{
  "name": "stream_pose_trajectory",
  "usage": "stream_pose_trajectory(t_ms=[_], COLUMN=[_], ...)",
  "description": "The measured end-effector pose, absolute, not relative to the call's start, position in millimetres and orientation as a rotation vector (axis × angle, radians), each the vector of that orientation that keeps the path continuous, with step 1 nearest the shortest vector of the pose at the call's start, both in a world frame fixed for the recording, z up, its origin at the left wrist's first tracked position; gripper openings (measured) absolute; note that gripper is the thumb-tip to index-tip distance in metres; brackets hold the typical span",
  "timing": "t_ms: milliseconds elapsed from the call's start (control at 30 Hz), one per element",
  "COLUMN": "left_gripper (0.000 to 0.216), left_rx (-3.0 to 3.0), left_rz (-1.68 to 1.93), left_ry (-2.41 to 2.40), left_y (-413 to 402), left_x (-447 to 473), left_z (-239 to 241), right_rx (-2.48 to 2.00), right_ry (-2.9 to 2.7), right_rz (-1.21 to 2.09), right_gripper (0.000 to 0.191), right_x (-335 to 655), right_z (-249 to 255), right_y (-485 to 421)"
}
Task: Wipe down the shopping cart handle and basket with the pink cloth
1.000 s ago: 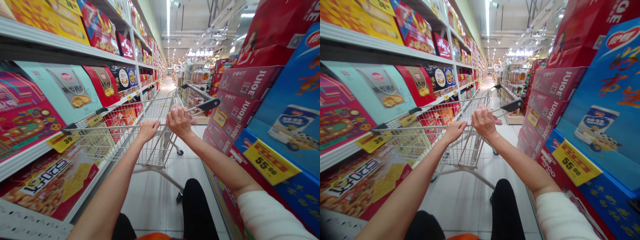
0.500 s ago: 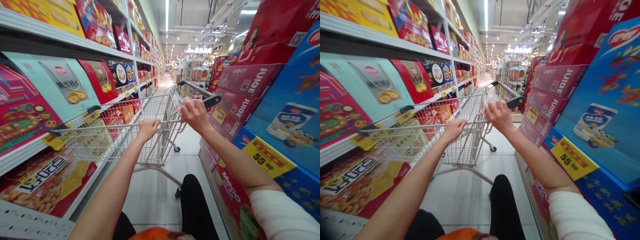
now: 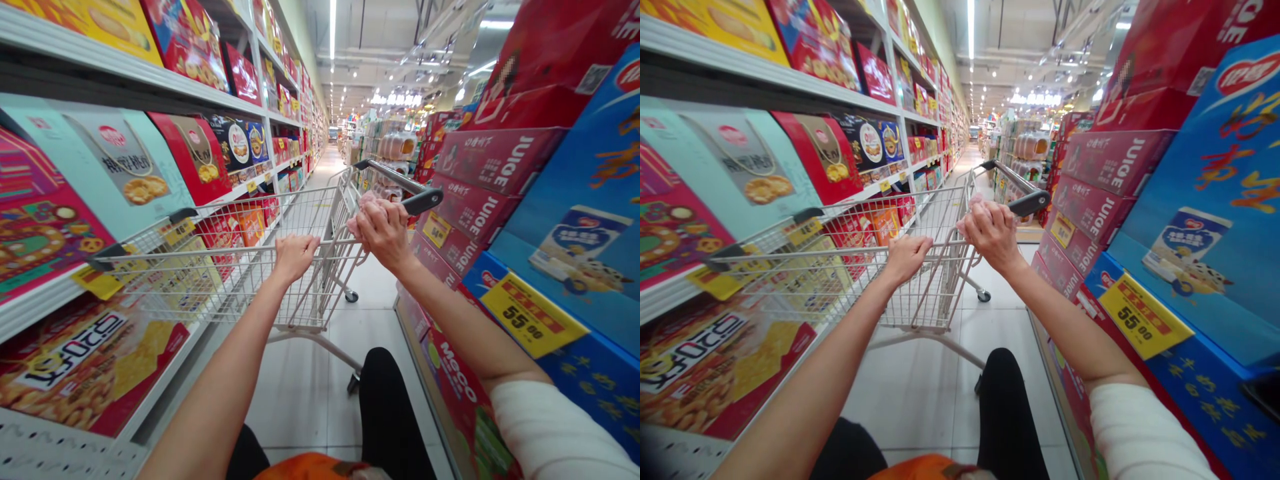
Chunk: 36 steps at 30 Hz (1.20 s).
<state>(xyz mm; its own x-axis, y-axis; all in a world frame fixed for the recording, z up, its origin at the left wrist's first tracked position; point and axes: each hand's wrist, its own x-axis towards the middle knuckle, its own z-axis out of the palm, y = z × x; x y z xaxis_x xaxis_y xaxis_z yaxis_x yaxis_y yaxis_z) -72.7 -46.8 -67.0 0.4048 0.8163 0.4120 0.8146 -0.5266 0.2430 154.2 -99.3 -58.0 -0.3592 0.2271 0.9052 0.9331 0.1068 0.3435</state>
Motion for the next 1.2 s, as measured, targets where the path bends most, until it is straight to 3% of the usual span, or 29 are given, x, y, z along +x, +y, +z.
stream_pose_trajectory(t_ms=[367,633,900,1200], left_gripper=[0.044,0.042,0.041,0.043], left_rx=[2.645,2.633,2.622,2.633], left_rz=[0.760,0.802,0.829,0.825], left_ry=[1.540,1.526,1.513,1.528], left_y=[-47.7,-46.7,-44.5,-44.1], left_x=[-73.1,-72.5,-71.7,-71.6], left_z=[-67.8,-69.3,-70.0,-70.6], right_rx=[-0.969,-0.971,-1.159,-0.934], right_ry=[-1.830,-1.651,-1.646,-1.766], right_rz=[-1.357,-1.519,-1.219,-1.237], right_gripper=[0.035,0.030,0.027,0.029], right_x=[155.4,204.7,187.1,175.0], right_z=[-88.1,-90.6,-109.8,-145.9], right_y=[-106.7,-125.4,-120.3,-124.1])
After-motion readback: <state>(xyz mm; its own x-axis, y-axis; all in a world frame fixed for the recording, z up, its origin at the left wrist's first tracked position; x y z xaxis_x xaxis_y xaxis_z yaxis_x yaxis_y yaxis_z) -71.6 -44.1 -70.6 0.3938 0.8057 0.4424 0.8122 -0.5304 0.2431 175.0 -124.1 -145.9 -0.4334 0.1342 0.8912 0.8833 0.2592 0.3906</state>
